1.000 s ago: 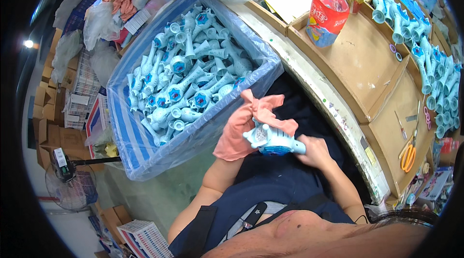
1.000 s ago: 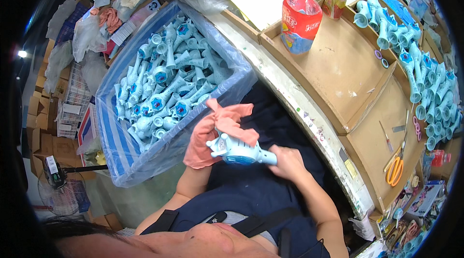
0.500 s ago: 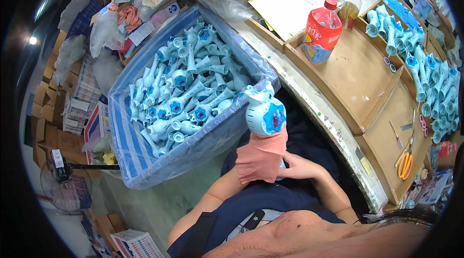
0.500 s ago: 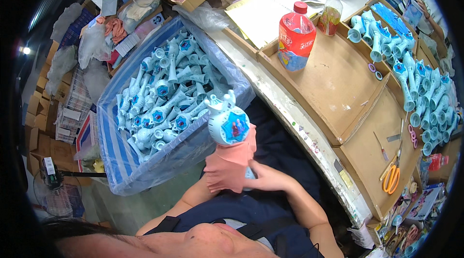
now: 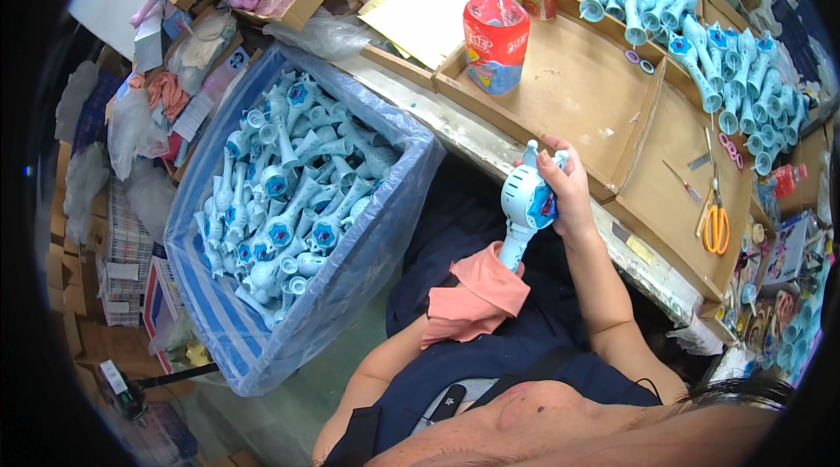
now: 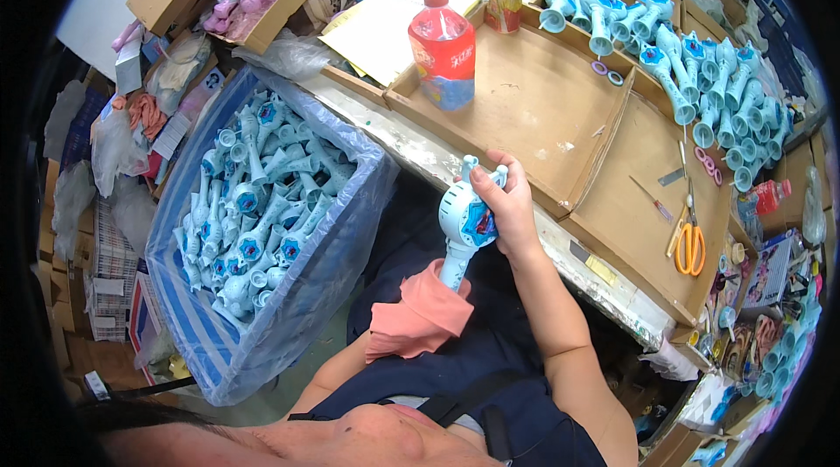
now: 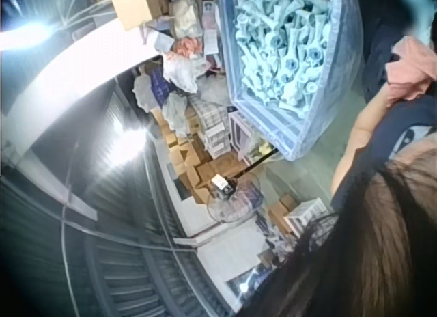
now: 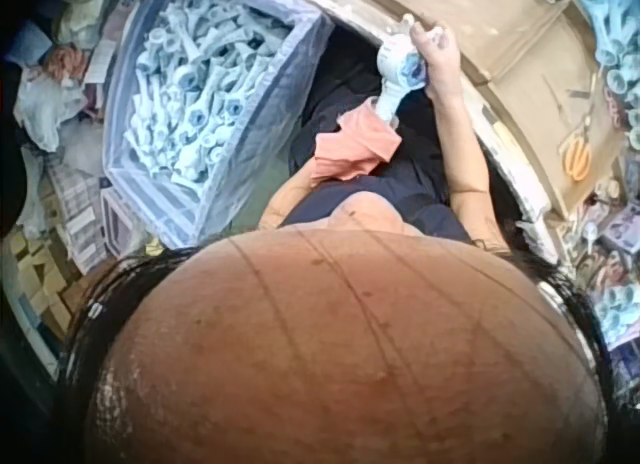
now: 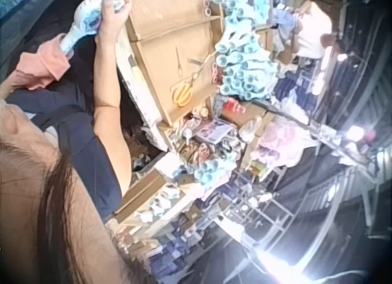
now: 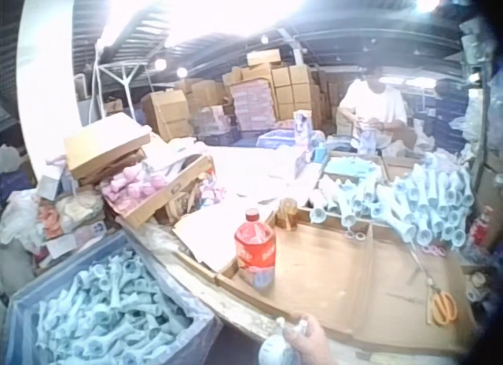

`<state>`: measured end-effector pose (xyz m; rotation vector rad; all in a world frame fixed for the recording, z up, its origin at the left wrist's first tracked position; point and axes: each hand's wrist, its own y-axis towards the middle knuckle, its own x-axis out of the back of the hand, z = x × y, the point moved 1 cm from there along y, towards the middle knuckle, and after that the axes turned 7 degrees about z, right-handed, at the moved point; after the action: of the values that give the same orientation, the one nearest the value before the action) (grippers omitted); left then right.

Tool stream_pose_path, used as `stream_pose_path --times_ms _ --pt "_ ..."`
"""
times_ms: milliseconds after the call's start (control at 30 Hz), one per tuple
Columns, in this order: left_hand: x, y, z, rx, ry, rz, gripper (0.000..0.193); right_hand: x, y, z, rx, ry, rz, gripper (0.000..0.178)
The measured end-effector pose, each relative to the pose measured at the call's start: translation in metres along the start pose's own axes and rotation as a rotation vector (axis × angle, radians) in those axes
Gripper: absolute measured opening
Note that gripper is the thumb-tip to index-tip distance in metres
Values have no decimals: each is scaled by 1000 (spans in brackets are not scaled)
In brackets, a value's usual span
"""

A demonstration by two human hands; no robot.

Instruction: The person picks light-blue plastic toy wands from a bin, wipes them with a pink cloth, and uses a small metal tool to press or adjust parts on the wand. The person repeats this process for several wands, placing finished items on the table.

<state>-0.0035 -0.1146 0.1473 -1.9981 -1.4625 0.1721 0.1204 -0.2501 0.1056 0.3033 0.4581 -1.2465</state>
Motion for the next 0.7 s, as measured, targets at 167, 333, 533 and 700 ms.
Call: stream_pose_path --times_ms 167,333,533,700 --pt "8 -12 16 -196 -85 131 41 0 6 -8 -94 212 49 54" --pt "16 14 25 -445 8 191 28 -17 -9 -18 30 -22 4 43" --pt "-13 34 77 -214 -848 370 29 3 0 -23 -43 197 79 51" --pt "-23 50 85 785 -3151 1180 39 6 3 -27 -7 570 332 58"
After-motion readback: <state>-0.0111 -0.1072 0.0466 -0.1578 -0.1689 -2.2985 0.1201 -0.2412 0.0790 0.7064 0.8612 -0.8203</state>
